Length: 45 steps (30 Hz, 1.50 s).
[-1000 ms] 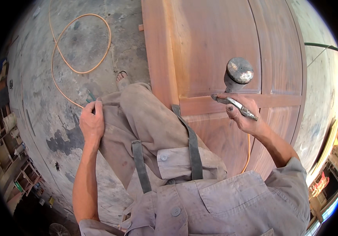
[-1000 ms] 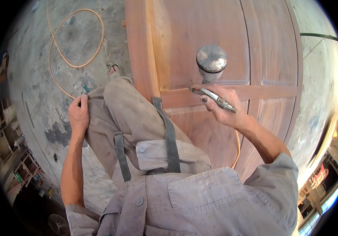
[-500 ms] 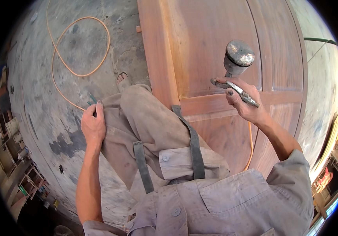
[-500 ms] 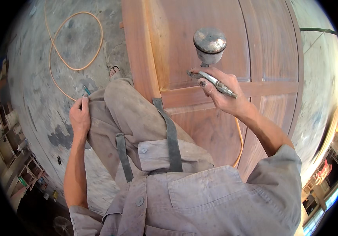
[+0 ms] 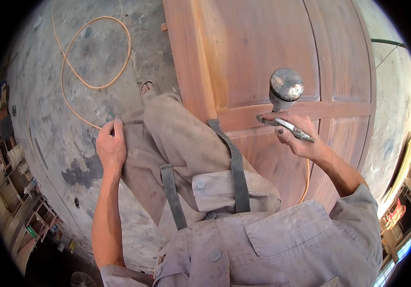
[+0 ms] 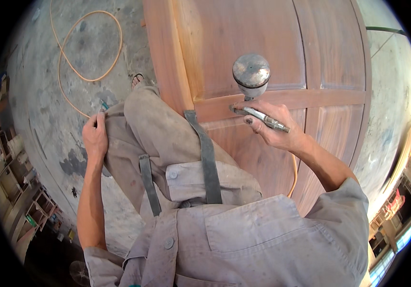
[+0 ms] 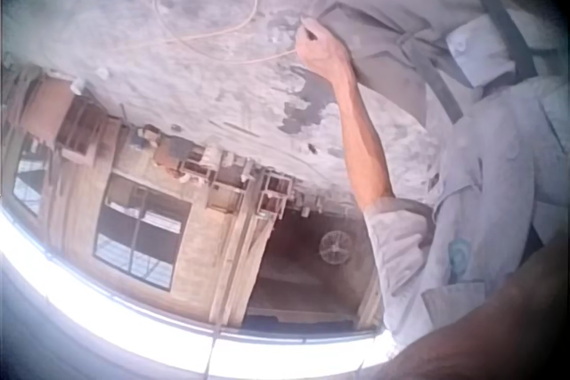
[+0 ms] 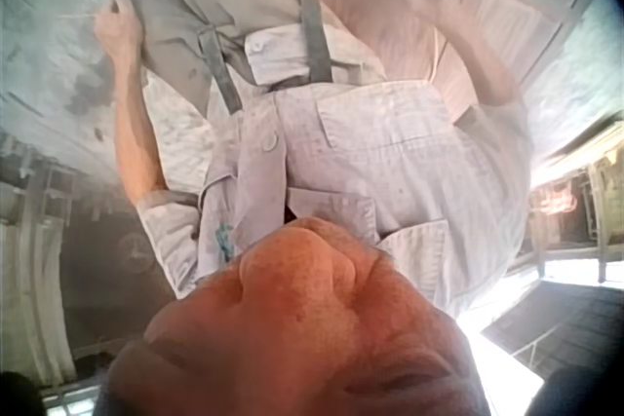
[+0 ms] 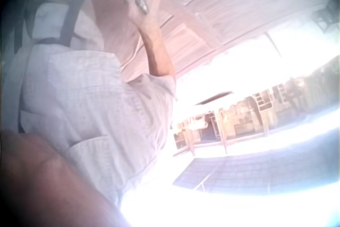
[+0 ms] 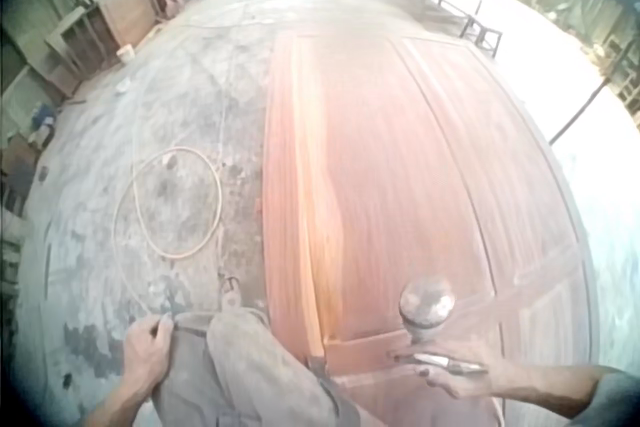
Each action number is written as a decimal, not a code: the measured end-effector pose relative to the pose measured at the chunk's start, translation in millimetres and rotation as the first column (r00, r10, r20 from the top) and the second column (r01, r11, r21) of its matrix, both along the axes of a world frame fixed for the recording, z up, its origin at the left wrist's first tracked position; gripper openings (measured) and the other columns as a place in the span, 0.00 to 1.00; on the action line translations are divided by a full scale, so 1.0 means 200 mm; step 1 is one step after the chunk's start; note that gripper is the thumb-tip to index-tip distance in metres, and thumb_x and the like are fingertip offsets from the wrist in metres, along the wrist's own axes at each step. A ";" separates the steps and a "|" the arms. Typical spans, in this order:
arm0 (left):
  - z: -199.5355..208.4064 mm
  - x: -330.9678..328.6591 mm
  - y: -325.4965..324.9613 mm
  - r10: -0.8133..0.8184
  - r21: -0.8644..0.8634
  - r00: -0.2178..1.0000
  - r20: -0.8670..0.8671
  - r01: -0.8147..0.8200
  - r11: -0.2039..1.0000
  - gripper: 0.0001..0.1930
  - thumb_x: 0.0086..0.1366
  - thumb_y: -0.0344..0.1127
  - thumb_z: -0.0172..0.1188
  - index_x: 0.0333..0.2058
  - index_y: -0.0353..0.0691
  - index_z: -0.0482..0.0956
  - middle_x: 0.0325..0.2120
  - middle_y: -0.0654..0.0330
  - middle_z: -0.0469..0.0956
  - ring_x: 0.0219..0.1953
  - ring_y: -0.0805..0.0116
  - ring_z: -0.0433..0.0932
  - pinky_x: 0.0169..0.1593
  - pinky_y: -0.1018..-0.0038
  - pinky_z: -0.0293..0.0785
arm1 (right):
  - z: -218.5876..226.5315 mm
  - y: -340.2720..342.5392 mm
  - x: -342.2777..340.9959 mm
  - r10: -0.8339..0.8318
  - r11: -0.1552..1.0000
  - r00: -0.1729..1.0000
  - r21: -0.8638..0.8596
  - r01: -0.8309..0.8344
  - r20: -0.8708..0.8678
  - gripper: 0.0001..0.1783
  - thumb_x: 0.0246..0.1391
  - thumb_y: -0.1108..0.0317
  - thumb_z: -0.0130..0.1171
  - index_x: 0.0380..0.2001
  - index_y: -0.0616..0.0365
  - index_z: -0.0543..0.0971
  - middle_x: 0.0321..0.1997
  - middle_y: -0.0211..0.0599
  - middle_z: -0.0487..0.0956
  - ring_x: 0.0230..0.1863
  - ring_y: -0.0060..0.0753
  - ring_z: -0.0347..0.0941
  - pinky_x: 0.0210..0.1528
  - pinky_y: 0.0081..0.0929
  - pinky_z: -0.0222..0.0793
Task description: The person uses a spray gun to apply a coat of finish to a large wooden panel. They repeatedly test the spray pattern on their left palm to check the flow before applying it to the wood surface. The person moves the spray gun in steady horizontal strokes across the panel.
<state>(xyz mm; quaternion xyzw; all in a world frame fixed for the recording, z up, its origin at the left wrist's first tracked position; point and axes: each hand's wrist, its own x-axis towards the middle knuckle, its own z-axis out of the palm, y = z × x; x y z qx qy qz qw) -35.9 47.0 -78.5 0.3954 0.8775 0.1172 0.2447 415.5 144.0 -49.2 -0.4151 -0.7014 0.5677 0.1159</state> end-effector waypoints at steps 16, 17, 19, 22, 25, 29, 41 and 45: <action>-0.03 -0.01 -0.02 -0.010 0.064 1.000 -0.011 0.011 0.998 0.22 0.71 0.52 0.54 0.41 0.35 0.82 0.34 0.42 0.80 0.37 0.42 0.77 0.45 0.61 0.73 | -0.08 0.16 -0.06 0.121 0.993 0.992 -0.010 -0.121 -0.042 0.19 0.68 0.58 0.58 0.54 0.58 0.81 0.39 0.40 0.85 0.26 0.32 0.78 0.33 0.30 0.75; -0.03 -0.01 -0.02 -0.008 0.059 1.000 -0.010 0.009 0.998 0.22 0.71 0.52 0.55 0.42 0.35 0.83 0.35 0.42 0.80 0.38 0.42 0.78 0.46 0.61 0.73 | -0.07 0.16 -0.06 0.132 0.990 0.991 -0.036 -0.133 -0.036 0.19 0.68 0.58 0.58 0.55 0.58 0.81 0.39 0.40 0.85 0.26 0.31 0.78 0.33 0.30 0.75; -0.02 0.00 -0.02 -0.006 0.052 1.000 -0.007 0.006 0.999 0.22 0.71 0.52 0.55 0.43 0.35 0.83 0.36 0.42 0.81 0.38 0.43 0.79 0.46 0.61 0.74 | -0.05 0.17 -0.04 0.140 0.986 0.990 -0.082 -0.142 -0.024 0.19 0.68 0.58 0.59 0.55 0.57 0.81 0.39 0.40 0.85 0.26 0.30 0.77 0.33 0.30 0.75; -0.02 -0.01 -0.02 -0.016 0.046 0.999 -0.032 0.017 0.999 0.23 0.71 0.52 0.55 0.44 0.36 0.84 0.37 0.42 0.82 0.40 0.44 0.80 0.47 0.62 0.74 | -0.04 0.17 -0.04 0.130 0.982 0.991 -0.137 -0.131 -0.018 0.18 0.68 0.59 0.59 0.55 0.57 0.81 0.39 0.39 0.85 0.26 0.29 0.77 0.33 0.29 0.75; -0.02 -0.01 -0.02 -0.010 0.019 0.999 -0.043 0.011 1.000 0.23 0.71 0.52 0.55 0.45 0.37 0.84 0.38 0.43 0.83 0.42 0.44 0.81 0.48 0.62 0.74 | -0.06 0.16 -0.05 0.141 0.979 0.990 -0.143 -0.142 -0.020 0.18 0.68 0.59 0.59 0.55 0.57 0.81 0.38 0.39 0.85 0.27 0.27 0.77 0.33 0.29 0.75; -0.01 0.01 -0.02 -0.006 0.039 0.999 -0.040 0.008 0.999 0.23 0.71 0.52 0.54 0.44 0.37 0.85 0.38 0.43 0.83 0.43 0.44 0.81 0.49 0.62 0.74 | -0.08 0.15 -0.04 0.187 0.982 0.981 0.014 -0.186 -0.044 0.19 0.68 0.58 0.59 0.55 0.59 0.80 0.38 0.38 0.84 0.28 0.26 0.78 0.34 0.28 0.76; 0.02 0.02 0.00 0.006 0.008 0.999 -0.039 -0.006 1.000 0.22 0.71 0.51 0.55 0.43 0.36 0.85 0.40 0.44 0.83 0.46 0.44 0.80 0.50 0.60 0.74 | -0.02 0.17 -0.14 0.030 0.997 0.999 -0.074 -0.028 0.020 0.16 0.68 0.62 0.59 0.54 0.57 0.81 0.33 0.37 0.83 0.26 0.27 0.75 0.33 0.29 0.74; 0.01 0.01 0.00 0.000 0.001 0.999 -0.044 0.000 1.000 0.21 0.71 0.51 0.56 0.43 0.36 0.85 0.40 0.44 0.83 0.46 0.44 0.80 0.51 0.59 0.74 | -0.02 0.24 -0.18 -0.004 1.000 0.999 -0.030 0.005 0.040 0.16 0.69 0.61 0.58 0.53 0.57 0.82 0.28 0.36 0.79 0.25 0.25 0.73 0.32 0.28 0.72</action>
